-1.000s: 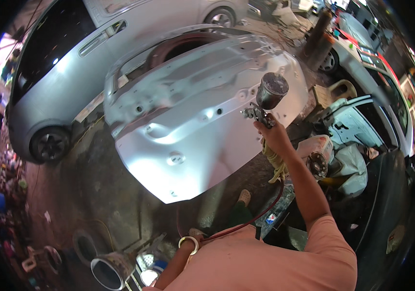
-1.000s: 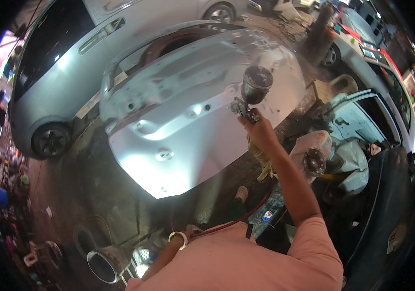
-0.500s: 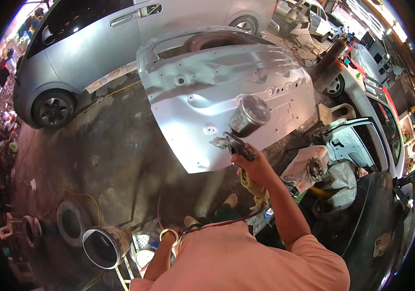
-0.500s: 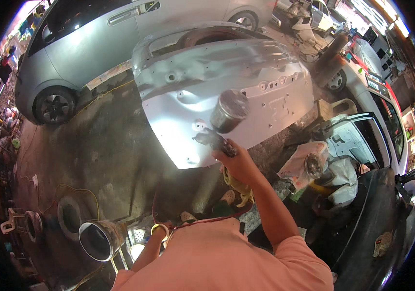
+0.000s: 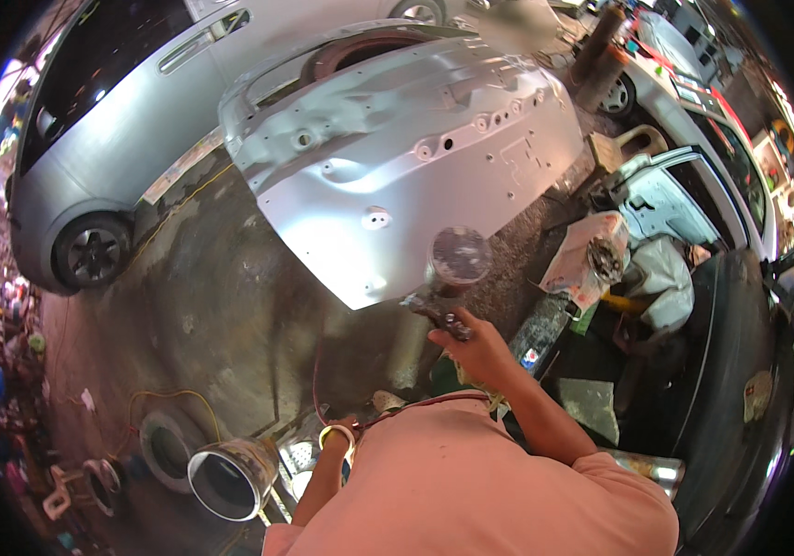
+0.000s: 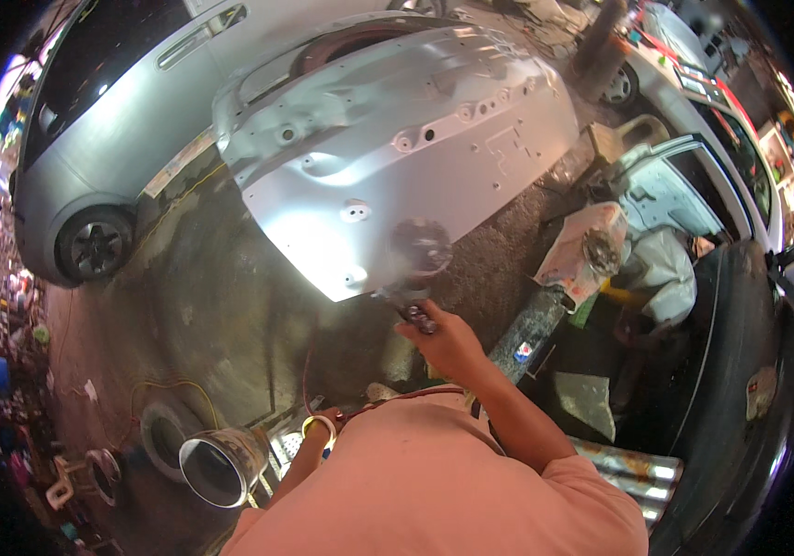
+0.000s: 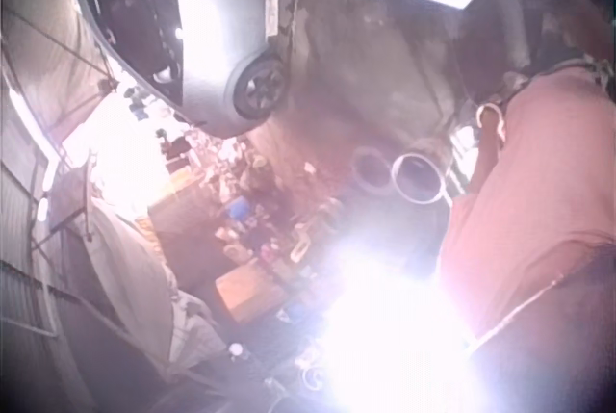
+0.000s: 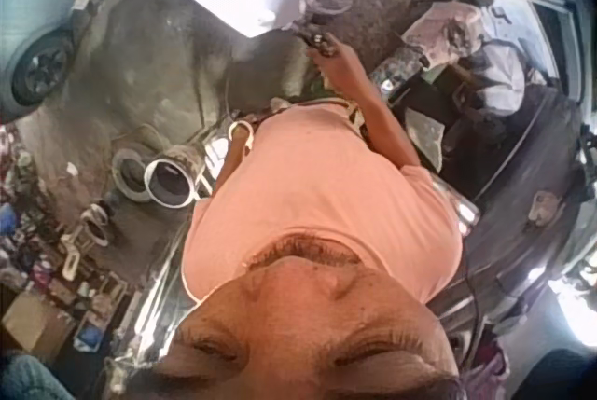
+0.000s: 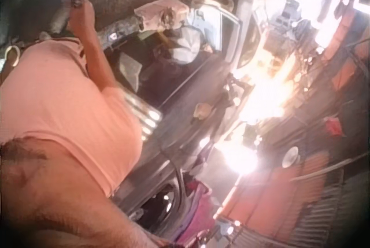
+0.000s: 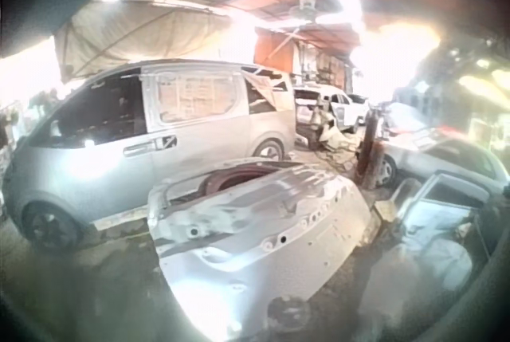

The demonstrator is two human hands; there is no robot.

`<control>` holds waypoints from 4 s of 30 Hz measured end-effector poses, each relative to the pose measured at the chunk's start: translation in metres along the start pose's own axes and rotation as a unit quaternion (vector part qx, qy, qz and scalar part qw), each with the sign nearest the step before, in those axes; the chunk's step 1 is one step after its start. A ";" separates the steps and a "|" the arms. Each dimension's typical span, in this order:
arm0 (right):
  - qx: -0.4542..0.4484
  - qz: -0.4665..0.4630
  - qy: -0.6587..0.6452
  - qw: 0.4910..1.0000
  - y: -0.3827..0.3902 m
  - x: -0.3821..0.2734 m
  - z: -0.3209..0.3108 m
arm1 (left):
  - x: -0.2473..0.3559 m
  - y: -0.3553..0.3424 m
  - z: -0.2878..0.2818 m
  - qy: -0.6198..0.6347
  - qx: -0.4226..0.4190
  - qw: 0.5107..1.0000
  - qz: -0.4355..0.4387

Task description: The person prepares a spray gun by mixing paint in a container and attaching it to the gun. They then walk to a car hood and apply a coat of paint using the spray gun, moving systematically across the surface.

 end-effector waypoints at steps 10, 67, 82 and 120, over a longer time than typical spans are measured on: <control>-0.064 -0.061 0.009 0.996 -0.021 -0.003 -0.007 | 0.013 -0.020 -0.015 -0.009 0.048 0.999 0.007; 0.193 0.028 -0.263 0.945 -0.740 0.311 -0.833 | 0.719 -0.204 -0.176 0.180 -0.263 0.908 0.271; 0.361 0.035 0.080 0.928 -0.728 0.278 -0.829 | 0.686 -0.196 -0.152 0.232 -0.272 0.905 0.229; -0.370 -0.188 -0.267 0.870 -0.058 -0.271 0.136 | -0.251 0.009 -0.144 0.869 0.398 0.293 0.019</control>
Point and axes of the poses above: each hand's wrist, its own y-axis away from the middle knuckle, its own z-axis out of the palm, x = y × z, the point moved 7 cm from there along -y, towards the middle knuckle
